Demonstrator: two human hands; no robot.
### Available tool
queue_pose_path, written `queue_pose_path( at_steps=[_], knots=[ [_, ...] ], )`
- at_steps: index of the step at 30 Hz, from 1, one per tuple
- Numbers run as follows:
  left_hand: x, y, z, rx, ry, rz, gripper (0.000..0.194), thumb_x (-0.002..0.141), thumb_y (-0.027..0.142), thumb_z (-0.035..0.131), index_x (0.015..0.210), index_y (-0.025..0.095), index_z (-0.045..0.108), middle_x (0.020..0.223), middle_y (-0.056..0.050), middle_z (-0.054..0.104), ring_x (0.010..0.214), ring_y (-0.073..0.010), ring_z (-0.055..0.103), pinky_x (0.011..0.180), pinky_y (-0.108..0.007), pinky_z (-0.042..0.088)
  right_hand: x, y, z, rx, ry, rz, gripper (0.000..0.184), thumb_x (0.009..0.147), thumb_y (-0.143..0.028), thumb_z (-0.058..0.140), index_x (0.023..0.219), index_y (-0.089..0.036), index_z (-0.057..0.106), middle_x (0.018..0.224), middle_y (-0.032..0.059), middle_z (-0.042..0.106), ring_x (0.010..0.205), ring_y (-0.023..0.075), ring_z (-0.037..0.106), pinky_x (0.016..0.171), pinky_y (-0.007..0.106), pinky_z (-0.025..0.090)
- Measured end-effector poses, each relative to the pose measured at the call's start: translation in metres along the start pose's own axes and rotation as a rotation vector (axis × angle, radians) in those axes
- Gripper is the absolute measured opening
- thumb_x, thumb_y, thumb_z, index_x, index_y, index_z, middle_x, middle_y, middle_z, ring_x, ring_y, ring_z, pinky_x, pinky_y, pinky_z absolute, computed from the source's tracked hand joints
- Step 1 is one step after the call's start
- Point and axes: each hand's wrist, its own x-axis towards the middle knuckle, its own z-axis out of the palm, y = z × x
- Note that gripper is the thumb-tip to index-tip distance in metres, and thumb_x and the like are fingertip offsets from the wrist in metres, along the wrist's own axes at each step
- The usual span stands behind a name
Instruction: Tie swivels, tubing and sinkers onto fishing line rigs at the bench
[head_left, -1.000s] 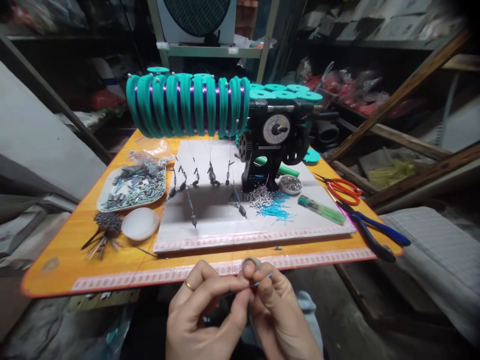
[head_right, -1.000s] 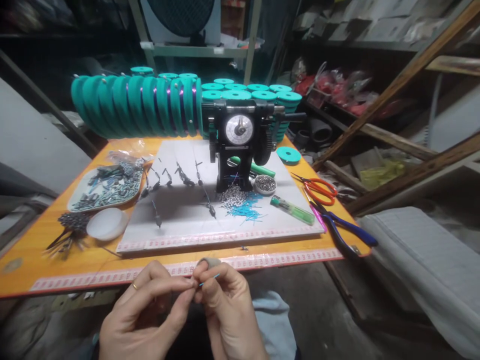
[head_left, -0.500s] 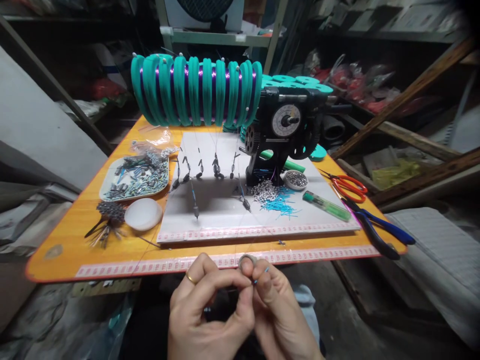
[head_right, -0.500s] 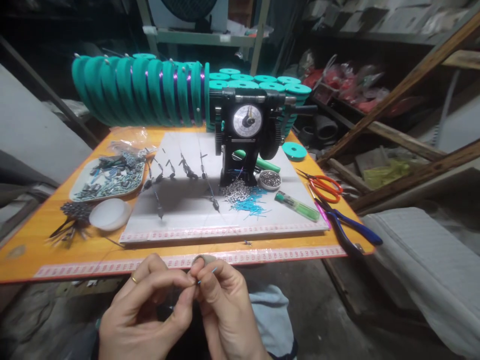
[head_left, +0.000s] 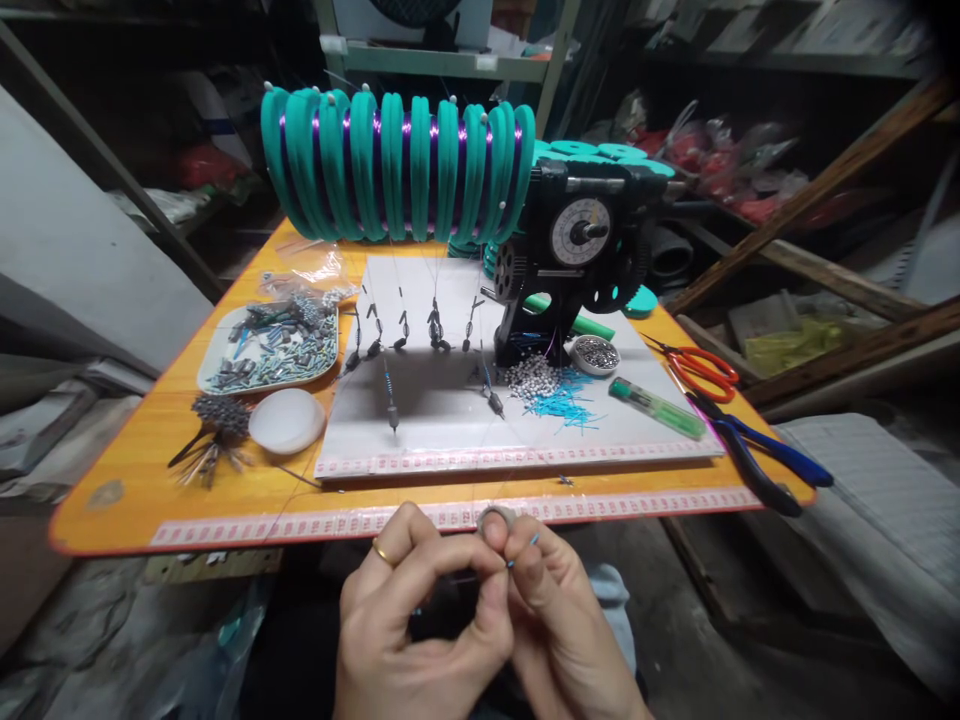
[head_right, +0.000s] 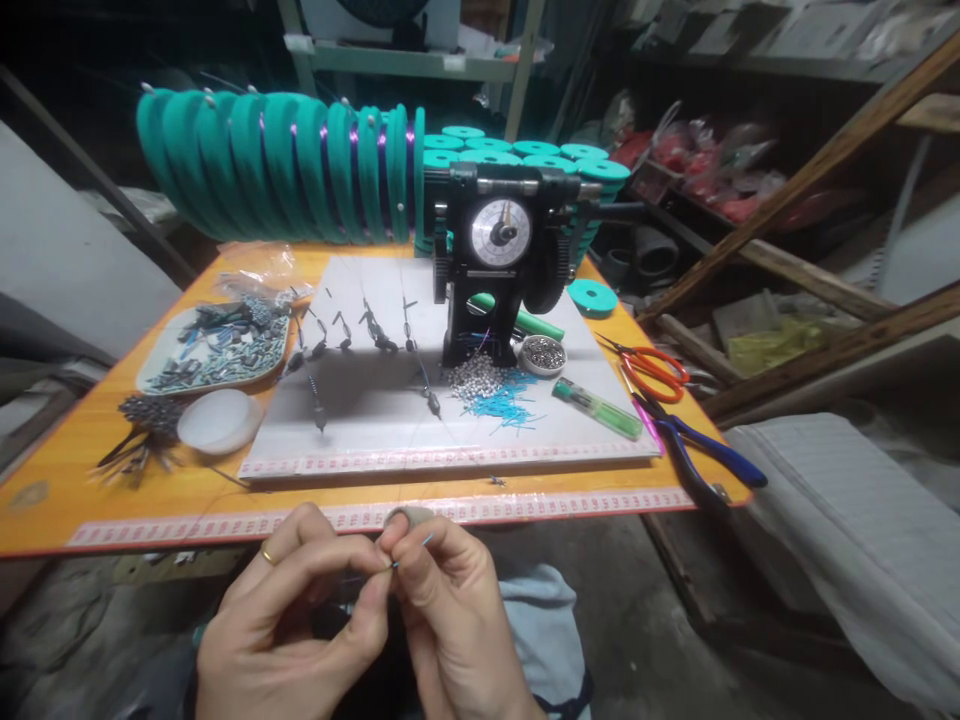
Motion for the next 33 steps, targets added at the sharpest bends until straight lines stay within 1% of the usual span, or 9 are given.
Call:
queue_pose_path(
  at_steps=[6, 11, 13, 16, 19, 23, 28, 31, 33],
  knots=[
    [0.001, -0.003, -0.004, 0.065, -0.030, 0.074, 0.021, 0.078, 0.002, 0.070, 0.089, 0.020, 0.070, 0.071, 0.003, 0.056, 0.060, -0.0094, 0.054, 0.053, -0.019, 0.049, 0.005, -0.002, -0.008, -0.084, -0.057, -0.059, 0.018, 0.071, -0.034, 0.089, 0.069, -0.022, 0.075, 0.084, -0.0011, 0.067, 0.081, 0.0111, 0.060, 0.082, 0.022, 0.049],
    [-0.006, -0.011, -0.006, 0.063, 0.008, 0.200, 0.030, 0.082, 0.000, 0.072, 0.105, 0.019, 0.074, 0.080, 0.003, 0.053, 0.064, -0.0072, 0.059, 0.053, -0.017, 0.049, 0.009, -0.005, -0.015, -0.111, -0.074, -0.020, 0.016, 0.072, -0.032, 0.089, 0.072, -0.021, 0.077, 0.087, -0.0013, 0.070, 0.075, 0.0075, 0.060, 0.074, 0.017, 0.048],
    [-0.006, -0.014, -0.009, 0.102, -0.007, 0.253, 0.034, 0.082, 0.000, 0.073, 0.109, 0.020, 0.074, 0.081, 0.003, 0.052, 0.065, -0.0079, 0.059, 0.054, -0.019, 0.049, 0.009, -0.006, -0.015, -0.112, -0.094, 0.007, 0.019, 0.071, -0.033, 0.089, 0.070, -0.019, 0.077, 0.086, -0.0004, 0.070, 0.074, 0.0079, 0.060, 0.072, 0.018, 0.048],
    [-0.004, -0.017, -0.013, 0.153, -0.072, 0.301, 0.038, 0.081, 0.011, 0.077, 0.117, 0.018, 0.070, 0.088, 0.000, 0.053, 0.072, -0.0108, 0.059, 0.059, -0.021, 0.054, 0.008, -0.008, -0.015, -0.128, -0.121, 0.022, 0.018, 0.072, -0.032, 0.089, 0.068, -0.020, 0.077, 0.076, -0.0007, 0.070, 0.071, 0.0081, 0.061, 0.070, 0.018, 0.048],
    [-0.003, -0.016, -0.016, 0.140, -0.082, 0.276, 0.031, 0.080, 0.006, 0.075, 0.109, 0.014, 0.066, 0.092, -0.002, 0.057, 0.079, -0.0123, 0.061, 0.064, -0.020, 0.056, 0.007, -0.008, -0.016, -0.165, -0.110, -0.021, 0.014, 0.073, -0.030, 0.088, 0.072, -0.022, 0.078, 0.078, -0.0014, 0.072, 0.070, 0.0069, 0.063, 0.068, 0.016, 0.049],
    [-0.006, -0.012, -0.015, 0.080, -0.053, 0.243, 0.026, 0.077, -0.008, 0.064, 0.087, 0.016, 0.062, 0.081, 0.001, 0.057, 0.072, -0.0095, 0.060, 0.061, -0.018, 0.054, 0.008, -0.006, -0.016, -0.190, -0.132, -0.076, 0.010, 0.076, -0.028, 0.086, 0.073, -0.022, 0.078, 0.082, -0.0018, 0.073, 0.072, 0.0053, 0.065, 0.069, 0.013, 0.050],
    [-0.008, -0.015, -0.013, 0.025, -0.037, 0.232, 0.028, 0.078, -0.008, 0.066, 0.093, 0.016, 0.065, 0.083, 0.000, 0.060, 0.073, -0.0105, 0.063, 0.062, -0.018, 0.056, 0.008, -0.002, -0.012, -0.189, -0.161, -0.131, 0.009, 0.075, -0.026, 0.087, 0.072, -0.023, 0.079, 0.081, -0.0023, 0.074, 0.076, 0.0060, 0.066, 0.073, 0.013, 0.051],
    [-0.010, -0.018, -0.013, -0.002, -0.055, 0.183, 0.026, 0.081, 0.000, 0.063, 0.100, 0.017, 0.062, 0.088, -0.003, 0.060, 0.075, -0.0137, 0.065, 0.057, -0.020, 0.057, 0.007, -0.001, -0.013, -0.190, -0.171, -0.111, 0.008, 0.075, -0.025, 0.087, 0.073, -0.024, 0.079, 0.083, -0.0023, 0.074, 0.075, 0.0058, 0.067, 0.072, 0.014, 0.051],
    [-0.011, -0.019, -0.011, -0.001, -0.064, 0.161, 0.024, 0.081, 0.001, 0.059, 0.097, 0.019, 0.061, 0.087, -0.002, 0.060, 0.073, -0.0140, 0.065, 0.057, -0.022, 0.057, 0.006, -0.001, -0.015, -0.192, -0.175, -0.101, 0.008, 0.075, -0.024, 0.087, 0.075, -0.024, 0.079, 0.084, -0.0022, 0.075, 0.073, 0.0055, 0.067, 0.073, 0.014, 0.052]
  ],
)
